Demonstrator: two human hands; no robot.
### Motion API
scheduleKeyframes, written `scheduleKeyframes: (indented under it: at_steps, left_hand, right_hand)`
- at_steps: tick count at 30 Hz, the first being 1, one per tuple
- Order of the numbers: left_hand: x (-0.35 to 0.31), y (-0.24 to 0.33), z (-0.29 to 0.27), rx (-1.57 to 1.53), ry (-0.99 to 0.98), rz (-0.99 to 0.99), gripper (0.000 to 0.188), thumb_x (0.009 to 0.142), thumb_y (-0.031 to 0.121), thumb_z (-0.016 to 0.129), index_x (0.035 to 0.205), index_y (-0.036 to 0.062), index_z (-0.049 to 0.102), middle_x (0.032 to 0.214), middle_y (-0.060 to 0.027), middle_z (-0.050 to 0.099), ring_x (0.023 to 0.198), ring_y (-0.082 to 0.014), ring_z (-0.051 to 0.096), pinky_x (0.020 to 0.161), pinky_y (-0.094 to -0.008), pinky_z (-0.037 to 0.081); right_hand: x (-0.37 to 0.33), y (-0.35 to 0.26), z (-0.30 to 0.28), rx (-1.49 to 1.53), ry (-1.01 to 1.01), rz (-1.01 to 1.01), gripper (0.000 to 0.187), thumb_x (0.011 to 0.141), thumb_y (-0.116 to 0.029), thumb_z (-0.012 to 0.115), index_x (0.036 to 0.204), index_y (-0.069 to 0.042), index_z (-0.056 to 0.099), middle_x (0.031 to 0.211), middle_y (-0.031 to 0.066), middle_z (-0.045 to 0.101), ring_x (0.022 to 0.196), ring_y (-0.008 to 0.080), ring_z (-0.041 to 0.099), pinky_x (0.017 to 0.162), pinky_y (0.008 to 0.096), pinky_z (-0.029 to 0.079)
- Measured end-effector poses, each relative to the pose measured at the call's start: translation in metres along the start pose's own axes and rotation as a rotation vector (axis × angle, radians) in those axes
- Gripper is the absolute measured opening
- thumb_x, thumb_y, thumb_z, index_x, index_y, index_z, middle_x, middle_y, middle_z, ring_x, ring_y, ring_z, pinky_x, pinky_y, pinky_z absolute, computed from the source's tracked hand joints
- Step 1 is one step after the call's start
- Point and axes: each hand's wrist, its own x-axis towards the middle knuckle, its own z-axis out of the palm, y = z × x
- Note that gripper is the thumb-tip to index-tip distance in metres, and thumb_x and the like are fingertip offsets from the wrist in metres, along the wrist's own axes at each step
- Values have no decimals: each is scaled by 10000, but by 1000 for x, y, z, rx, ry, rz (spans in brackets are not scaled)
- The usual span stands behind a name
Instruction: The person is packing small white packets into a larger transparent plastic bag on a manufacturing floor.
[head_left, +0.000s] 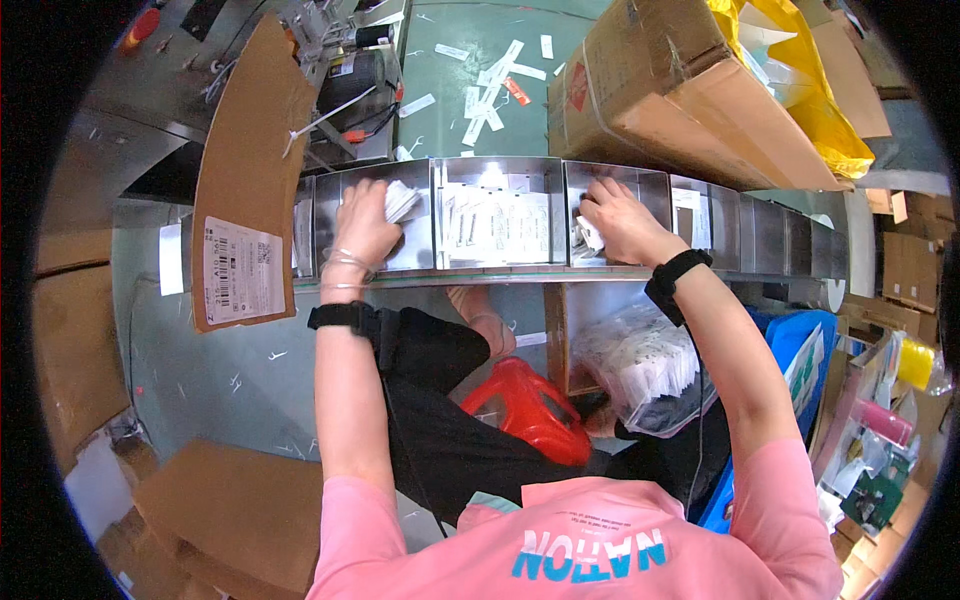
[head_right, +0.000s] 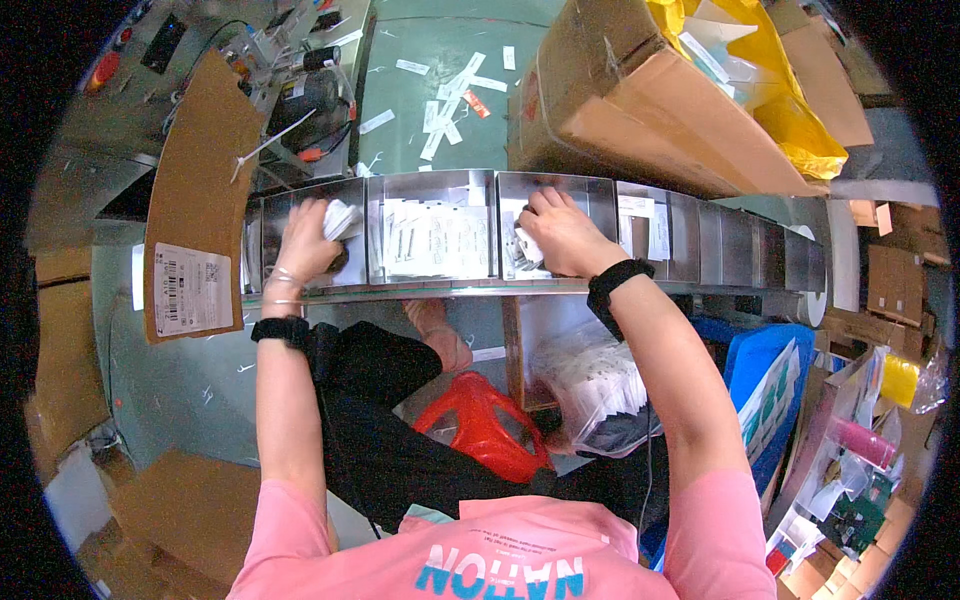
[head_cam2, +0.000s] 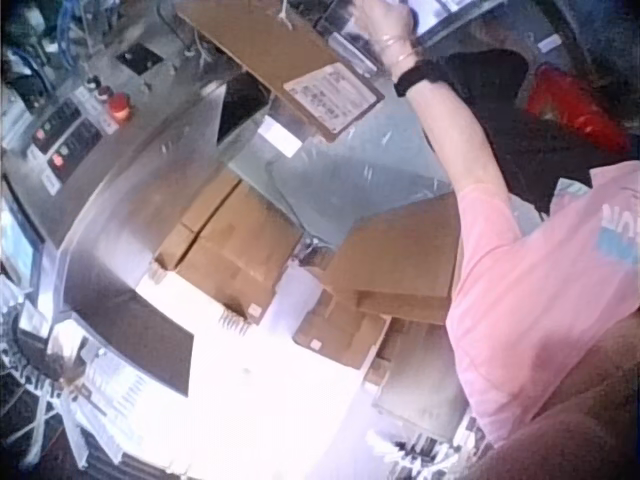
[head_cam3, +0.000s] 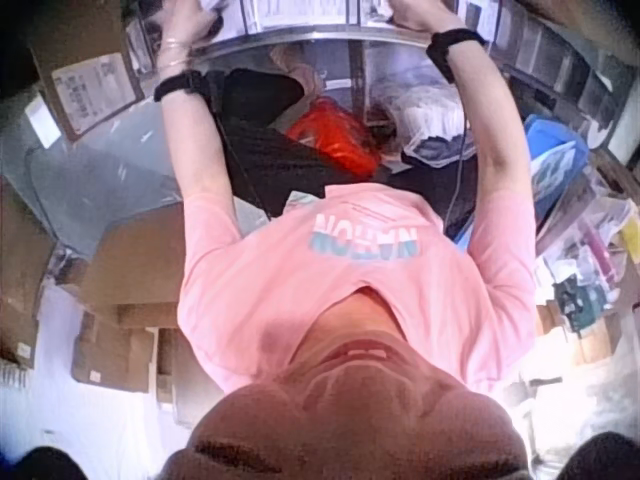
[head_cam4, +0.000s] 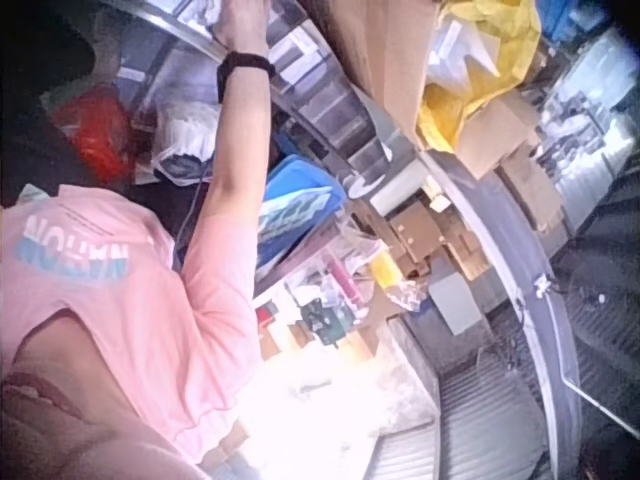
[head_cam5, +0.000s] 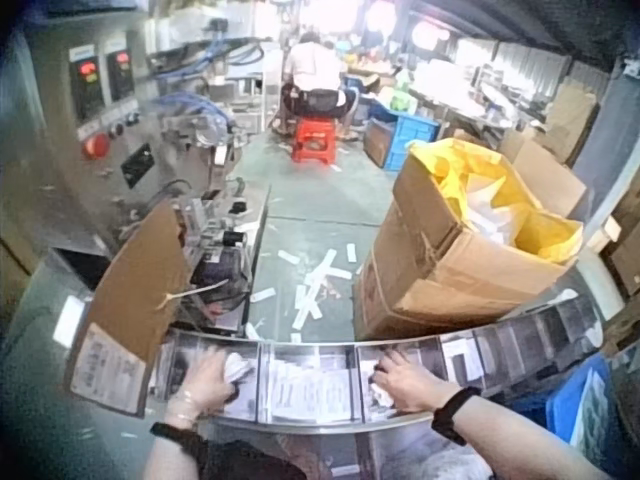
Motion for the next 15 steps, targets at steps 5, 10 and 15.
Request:
scheduleKeyframes:
  at_steps: [5, 10, 15]
  left_hand:
    - [4, 4, 12, 54, -8, 36, 368, 582, 10, 588, 945, -14, 529, 1054, -218, 502, 960, -408, 489, 858, -443, 410]
    - [-4, 14, 7, 134, -76, -89, 307, 641, -7, 565, 945, -44, 544, 1049, -246, 508, 928, -422, 527, 790, -455, 457]
    - [3, 14, 8, 50, -152, -199, 338, 636, 25, 602, 959, -45, 534, 927, -255, 584, 839, -449, 568, 775, -464, 466]
  right_hand:
    - [-1, 1, -2, 16, -85, 64, 247, 601, 33, 569, 844, 6, 532, 951, 187, 559, 961, 349, 508, 851, 412, 417]
    - [-9, 0, 7, 228, -92, 338, 415, 598, -75, 700, 953, 9, 500, 886, 200, 596, 830, 369, 586, 714, 402, 472]
    - [-13, 20, 11, 766, 164, 717, 444, 542, -110, 738, 935, 11, 571, 856, 176, 639, 822, 302, 617, 725, 372, 476]
